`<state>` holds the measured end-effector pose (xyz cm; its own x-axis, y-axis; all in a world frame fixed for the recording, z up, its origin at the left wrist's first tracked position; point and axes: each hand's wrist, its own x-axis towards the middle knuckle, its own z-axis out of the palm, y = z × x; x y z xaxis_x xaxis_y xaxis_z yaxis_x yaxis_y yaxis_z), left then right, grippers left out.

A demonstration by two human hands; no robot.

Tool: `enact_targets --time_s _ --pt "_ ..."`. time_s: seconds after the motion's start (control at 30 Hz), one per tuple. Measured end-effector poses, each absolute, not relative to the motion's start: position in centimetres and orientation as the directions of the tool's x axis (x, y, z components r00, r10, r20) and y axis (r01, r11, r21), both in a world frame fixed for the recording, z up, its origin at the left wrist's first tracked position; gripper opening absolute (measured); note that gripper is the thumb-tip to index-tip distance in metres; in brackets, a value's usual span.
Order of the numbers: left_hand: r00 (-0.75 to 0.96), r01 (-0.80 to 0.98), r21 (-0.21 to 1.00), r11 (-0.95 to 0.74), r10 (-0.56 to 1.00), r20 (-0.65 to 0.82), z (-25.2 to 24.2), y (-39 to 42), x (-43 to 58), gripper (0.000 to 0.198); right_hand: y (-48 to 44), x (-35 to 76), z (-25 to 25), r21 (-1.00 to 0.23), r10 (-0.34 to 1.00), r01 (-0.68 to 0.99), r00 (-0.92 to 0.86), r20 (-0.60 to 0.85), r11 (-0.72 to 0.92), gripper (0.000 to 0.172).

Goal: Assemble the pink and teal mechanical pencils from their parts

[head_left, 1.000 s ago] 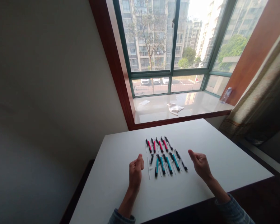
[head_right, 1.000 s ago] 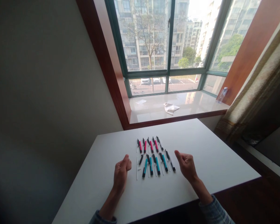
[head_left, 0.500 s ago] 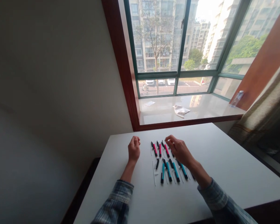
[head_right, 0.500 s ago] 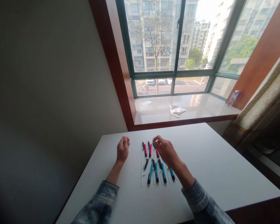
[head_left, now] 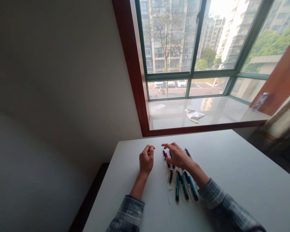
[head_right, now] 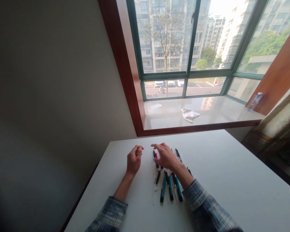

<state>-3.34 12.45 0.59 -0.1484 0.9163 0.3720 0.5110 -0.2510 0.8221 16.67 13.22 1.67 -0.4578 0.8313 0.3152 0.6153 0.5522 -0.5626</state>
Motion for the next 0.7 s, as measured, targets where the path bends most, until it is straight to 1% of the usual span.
enact_targets --time_s 0.1,0.2,0.5,0.7 --pt "-0.14 0.503 0.828 -0.25 0.921 0.363 0.6 12.5 -3.4 0.031 13.3 16.5 1.4 -0.552 0.848 0.649 -0.455 0.271 0.524 0.075" --pt "-0.13 0.495 0.832 -0.251 0.925 0.357 0.6 12.5 -3.4 0.031 13.4 16.3 1.2 -0.543 0.851 0.66 -0.456 0.259 0.519 0.075" --pt "-0.123 0.468 0.849 -0.248 0.932 0.34 0.5 12.5 -3.6 0.03 13.7 15.8 0.6 -0.553 0.852 0.651 -0.448 0.272 0.519 0.069" --pt "-0.121 0.466 0.853 -0.234 0.938 0.323 0.4 12.6 -3.5 0.031 14.0 15.7 0.4 -0.538 0.847 0.658 -0.454 0.275 0.527 0.064"
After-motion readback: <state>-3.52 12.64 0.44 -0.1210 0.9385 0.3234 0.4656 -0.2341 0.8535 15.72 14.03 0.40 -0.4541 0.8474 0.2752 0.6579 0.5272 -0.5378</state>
